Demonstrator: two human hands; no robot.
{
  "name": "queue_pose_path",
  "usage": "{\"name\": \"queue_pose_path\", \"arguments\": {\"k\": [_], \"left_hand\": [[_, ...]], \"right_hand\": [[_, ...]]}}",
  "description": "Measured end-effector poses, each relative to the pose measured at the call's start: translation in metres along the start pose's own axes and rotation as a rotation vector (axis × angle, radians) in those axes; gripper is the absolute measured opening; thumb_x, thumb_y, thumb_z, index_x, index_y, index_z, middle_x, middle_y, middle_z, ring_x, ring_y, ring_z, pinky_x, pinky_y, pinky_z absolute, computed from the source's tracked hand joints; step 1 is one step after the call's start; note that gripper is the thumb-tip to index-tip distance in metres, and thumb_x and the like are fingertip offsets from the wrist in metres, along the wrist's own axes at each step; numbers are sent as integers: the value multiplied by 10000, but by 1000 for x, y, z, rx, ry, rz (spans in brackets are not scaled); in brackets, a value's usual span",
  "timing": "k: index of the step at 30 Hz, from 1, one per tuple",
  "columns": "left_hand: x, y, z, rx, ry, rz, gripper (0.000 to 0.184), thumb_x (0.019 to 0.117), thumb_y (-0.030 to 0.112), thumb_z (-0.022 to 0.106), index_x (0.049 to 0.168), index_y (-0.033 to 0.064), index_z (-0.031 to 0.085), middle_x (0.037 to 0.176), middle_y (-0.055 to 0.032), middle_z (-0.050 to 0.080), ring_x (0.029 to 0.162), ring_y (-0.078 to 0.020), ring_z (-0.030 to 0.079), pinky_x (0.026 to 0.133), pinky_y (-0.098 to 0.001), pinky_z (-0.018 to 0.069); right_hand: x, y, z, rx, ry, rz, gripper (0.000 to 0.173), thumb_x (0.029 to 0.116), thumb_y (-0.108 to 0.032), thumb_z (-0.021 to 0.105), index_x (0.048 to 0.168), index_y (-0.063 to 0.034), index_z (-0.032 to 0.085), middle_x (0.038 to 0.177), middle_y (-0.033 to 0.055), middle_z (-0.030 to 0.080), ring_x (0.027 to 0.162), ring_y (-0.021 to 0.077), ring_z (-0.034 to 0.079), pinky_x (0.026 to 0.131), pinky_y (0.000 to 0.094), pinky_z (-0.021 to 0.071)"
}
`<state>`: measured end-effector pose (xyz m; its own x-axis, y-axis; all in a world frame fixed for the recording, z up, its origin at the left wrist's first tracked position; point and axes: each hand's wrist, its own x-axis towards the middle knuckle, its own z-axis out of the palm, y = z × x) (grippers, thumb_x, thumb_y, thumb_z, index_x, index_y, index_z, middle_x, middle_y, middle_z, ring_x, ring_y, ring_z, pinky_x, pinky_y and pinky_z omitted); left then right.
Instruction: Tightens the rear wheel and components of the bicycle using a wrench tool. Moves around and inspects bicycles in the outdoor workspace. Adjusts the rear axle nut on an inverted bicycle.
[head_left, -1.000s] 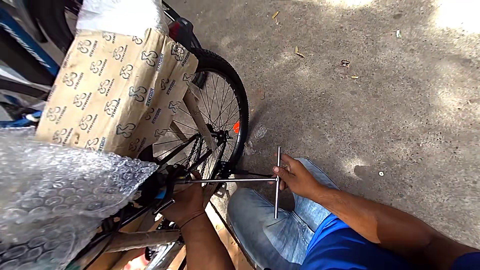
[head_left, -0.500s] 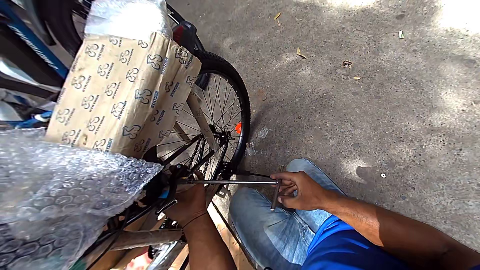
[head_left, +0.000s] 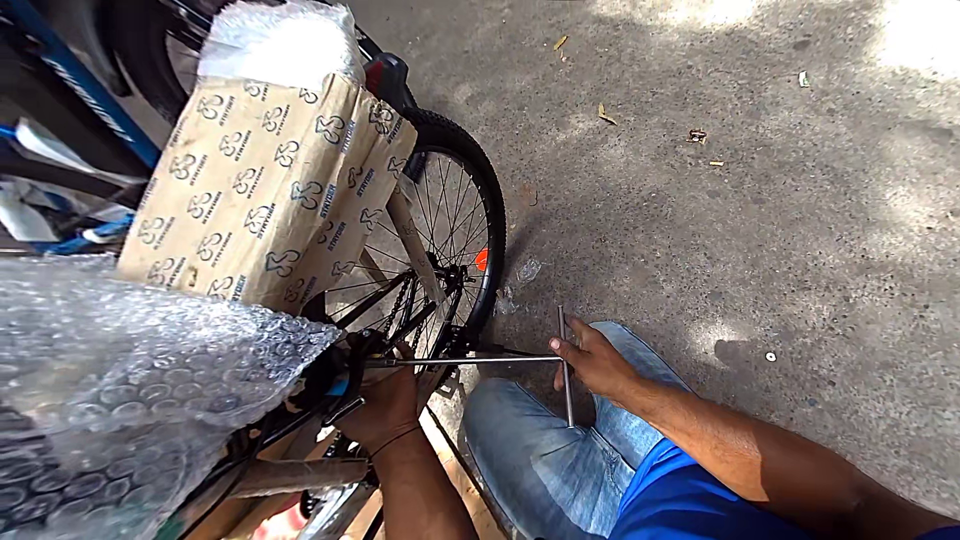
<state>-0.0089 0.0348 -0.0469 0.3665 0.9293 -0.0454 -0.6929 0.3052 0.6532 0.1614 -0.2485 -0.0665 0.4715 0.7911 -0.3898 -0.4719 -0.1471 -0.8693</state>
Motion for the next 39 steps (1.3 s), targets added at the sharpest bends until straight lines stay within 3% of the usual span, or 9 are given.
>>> {"name": "queue_pose_path", "arguments": {"k": [2, 6, 10, 14, 19, 22, 28, 34, 39], "left_hand": [[-1, 1, 0, -19, 16, -1, 597, 1034, 553, 207, 1414, 152, 432, 1404, -94, 523, 1334, -274, 499, 1131, -603, 368], [3, 0, -3, -8, 6, 4, 585, 1037, 548, 212, 1406, 155, 437, 1392, -92, 528, 1318, -274, 510, 1119, -597, 383], [3, 1, -4, 12, -17, -9, 601, 1031, 570, 199, 1411, 169, 435, 1403, -74, 523, 1328, -257, 502, 1124, -587, 379], [2, 2, -4, 25, -10, -14, 604, 1031, 572, 198, 1394, 160, 449, 1378, -85, 542, 1300, -268, 524, 1108, -588, 396], [2, 0, -2, 34, 14, 7, 594, 1036, 558, 200, 1398, 155, 443, 1369, -96, 545, 1290, -274, 532, 1089, -605, 408], [2, -1, 1, 41, -1, 14, 599, 1032, 567, 201, 1388, 156, 453, 1354, -85, 556, 1284, -263, 538, 1088, -591, 414], [0, -1, 0, 21, 6, 20, 592, 1033, 545, 192, 1376, 137, 450, 1373, -94, 543, 1322, -268, 513, 1121, -605, 379], [1, -3, -1, -27, -11, 16, 621, 1026, 561, 169, 1394, 137, 433, 1390, -91, 525, 1341, -262, 488, 1152, -603, 336], [0, -5, -3, -27, -16, 26, 583, 1023, 547, 219, 1324, 119, 476, 1303, -110, 577, 1254, -269, 553, 1098, -586, 406]], "right_hand": [[-1, 0, 5, -130, 113, -159, 707, 1078, -324, 537, 1651, -171, 152, 677, 95, 661, 516, 189, 647, 549, 362, 606], [-1, -4, 0, -200, 58, -118, 357, 1116, -309, 430, 1279, -127, 691, 735, 77, 718, 532, 161, 653, 539, 335, 582], [-7, -2, -10, 297, -196, 314, 431, 1113, -319, 330, 1303, -57, 616, 899, 116, 752, 526, 95, 597, 465, 217, 455], [-17, 5, -22, 291, -418, 111, 451, 1009, -102, 427, 1443, -45, 534, 1196, 153, 732, 742, 149, 715, 613, 275, 567], [-12, -9, -24, -901, -188, -415, 540, 1055, -581, 423, 1134, -139, 723, 725, 0, 661, 661, 144, 648, 637, 390, 538], [4, -16, -29, -872, -177, -402, 629, 1099, -515, 330, 778, -119, 698, 607, -14, 635, 574, 128, 629, 582, 397, 519], [27, 12, -25, 295, -372, 497, 751, 1008, -743, 268, 909, -102, 647, 578, -18, 521, 377, 21, 345, 360, 166, 254], [7, 8, -2, -240, -58, 62, 664, 1108, -529, 235, 1094, -57, 701, 800, 60, 736, 670, 165, 670, 677, 377, 554], [-8, 5, 13, -405, 102, -101, 722, 1112, -342, 427, 1641, -115, -8, 879, 3, 745, 728, 151, 708, 734, 411, 613]]}}
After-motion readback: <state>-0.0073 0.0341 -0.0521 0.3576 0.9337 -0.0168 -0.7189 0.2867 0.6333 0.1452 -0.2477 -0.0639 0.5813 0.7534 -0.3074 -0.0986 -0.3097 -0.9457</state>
